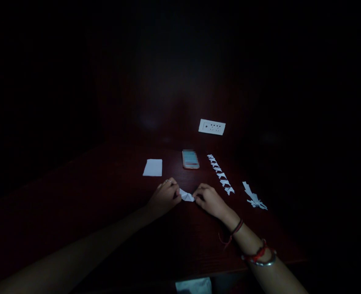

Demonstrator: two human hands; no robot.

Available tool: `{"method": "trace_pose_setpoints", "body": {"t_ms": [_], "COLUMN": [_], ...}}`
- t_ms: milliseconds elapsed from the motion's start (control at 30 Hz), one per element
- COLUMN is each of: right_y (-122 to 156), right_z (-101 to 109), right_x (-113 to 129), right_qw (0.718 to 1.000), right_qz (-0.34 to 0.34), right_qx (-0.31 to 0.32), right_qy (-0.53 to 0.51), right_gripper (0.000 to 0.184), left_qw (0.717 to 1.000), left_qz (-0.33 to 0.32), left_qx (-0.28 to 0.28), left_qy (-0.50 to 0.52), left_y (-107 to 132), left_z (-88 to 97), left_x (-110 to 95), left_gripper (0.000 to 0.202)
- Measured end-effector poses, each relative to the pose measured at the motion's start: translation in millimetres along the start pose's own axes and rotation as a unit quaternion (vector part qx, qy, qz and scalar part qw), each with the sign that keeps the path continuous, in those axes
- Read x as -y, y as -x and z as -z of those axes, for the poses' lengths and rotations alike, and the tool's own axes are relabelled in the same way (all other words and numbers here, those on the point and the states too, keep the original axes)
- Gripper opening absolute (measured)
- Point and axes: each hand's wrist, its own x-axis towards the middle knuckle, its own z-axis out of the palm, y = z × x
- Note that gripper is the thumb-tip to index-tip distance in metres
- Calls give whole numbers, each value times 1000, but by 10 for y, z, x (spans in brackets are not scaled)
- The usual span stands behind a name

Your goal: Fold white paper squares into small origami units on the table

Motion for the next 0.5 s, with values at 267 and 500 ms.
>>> {"method": "trace_pose_setpoints", "body": {"t_ms": [267,500], "right_y": [-28,-45], "right_z": [-39,-47], "right_x": [16,-21], "right_qw": [999,998], "right_qz": [30,22], "right_qx": [21,32], "right_qy": [-30,-49], "right_gripper": [22,24], "left_qw": [997,988], "left_qz": [-69,-132], "left_qx": [-16,36], "left_qy": [-43,-72], "left_y": [-36,-44], "left_z": [111,131], "left_x": [-146,-89], "left_gripper": [26,11]}}
